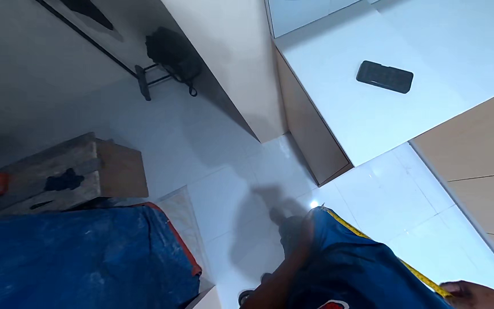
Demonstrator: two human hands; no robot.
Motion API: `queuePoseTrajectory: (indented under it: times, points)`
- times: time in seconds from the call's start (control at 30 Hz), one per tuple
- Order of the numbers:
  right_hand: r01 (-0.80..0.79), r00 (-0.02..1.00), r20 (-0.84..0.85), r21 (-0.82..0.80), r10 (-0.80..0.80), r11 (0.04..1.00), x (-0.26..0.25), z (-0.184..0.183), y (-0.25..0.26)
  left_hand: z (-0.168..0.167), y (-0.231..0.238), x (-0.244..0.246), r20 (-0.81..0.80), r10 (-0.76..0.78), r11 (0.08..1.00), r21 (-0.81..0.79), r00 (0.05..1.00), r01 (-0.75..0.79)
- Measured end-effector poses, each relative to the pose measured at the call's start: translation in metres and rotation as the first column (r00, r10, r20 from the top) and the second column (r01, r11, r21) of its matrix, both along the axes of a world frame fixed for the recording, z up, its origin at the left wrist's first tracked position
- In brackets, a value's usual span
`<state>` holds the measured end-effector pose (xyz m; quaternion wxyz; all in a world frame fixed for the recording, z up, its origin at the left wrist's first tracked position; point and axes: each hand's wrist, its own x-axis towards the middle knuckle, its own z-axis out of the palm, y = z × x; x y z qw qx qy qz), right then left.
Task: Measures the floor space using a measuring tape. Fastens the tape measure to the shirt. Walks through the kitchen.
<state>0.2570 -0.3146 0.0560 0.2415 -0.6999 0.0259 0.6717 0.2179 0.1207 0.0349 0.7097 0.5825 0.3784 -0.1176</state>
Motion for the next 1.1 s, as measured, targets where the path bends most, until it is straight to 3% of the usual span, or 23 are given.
queuePoseTrajectory:
  times: [0.2, 0.3, 0.4, 0.47, 0.53, 0.63, 0.7, 0.73, 0.83, 0.87, 1.0, 1.1]
  points:
    - [-0.144, 0.965, 0.233, 0.104, 0.117, 0.984, 0.044, 0.009, 0.102, -0.013, -0.001, -0.003, -0.028, -0.042, 0.997, 0.058, 0.999, 0.044]
    - [-0.189, 0.957, 0.246, 0.125, 0.154, 0.974, 0.066, 0.012, 0.146, -0.017, 0.002, 0.0, -0.045, -0.196, 0.968, 0.151, 0.98, 0.201]
    - [-0.108, 0.977, 0.199, 0.179, 0.072, 0.978, 0.08, 0.014, 0.147, -0.029, 0.014, -0.005, -0.14, -0.352, 0.889, 0.258, 0.925, 0.378]
    - [-0.079, 0.985, 0.166, 0.191, 0.047, 0.978, 0.086, 0.015, 0.137, -0.042, 0.016, -0.019, -0.246, -0.317, 0.879, 0.287, 0.916, 0.381]
    - [-0.091, 0.989, 0.128, 0.178, 0.069, 0.98, 0.092, 0.015, 0.126, -0.081, 0.018, -0.034, -0.373, -0.229, 0.874, 0.327, 0.899, 0.358]
    - [-0.127, 0.992, 0.039, 0.164, 0.122, 0.978, 0.099, 0.019, 0.115, -0.122, 0.022, -0.04, -0.461, -0.277, 0.819, 0.345, 0.843, 0.458]
    - [-0.15, 0.989, 0.006, 0.149, 0.151, 0.977, 0.106, 0.023, 0.112, -0.136, 0.016, -0.032, -0.384, -0.379, 0.806, 0.31, 0.842, 0.504]
    - [-0.159, 0.987, 0.0, 0.137, 0.161, 0.978, 0.109, 0.027, 0.112, -0.126, 0.012, -0.022, -0.327, -0.452, 0.805, 0.251, 0.83, 0.538]
    - [-0.181, 0.983, 0.008, 0.108, 0.181, 0.977, 0.12, 0.037, 0.113, -0.031, 0.003, 0.013, -0.113, -0.666, 0.724, 0.14, 0.738, 0.675]
    - [-0.195, 0.981, 0.018, 0.094, 0.194, 0.976, 0.123, 0.042, 0.114, -0.019, 0.0, 0.02, -0.025, -0.679, 0.724, 0.139, 0.733, 0.675]
    - [-0.26, 0.964, 0.073, 0.036, 0.257, 0.965, 0.128, 0.056, 0.114, -0.037, -0.014, 0.021, 0.173, -0.623, 0.782, 0.133, 0.763, 0.609]
    - [-0.263, 0.962, 0.078, 0.025, 0.26, 0.965, 0.121, 0.053, 0.111, -0.037, -0.021, 0.022, 0.207, -0.61, 0.792, 0.183, 0.765, 0.583]
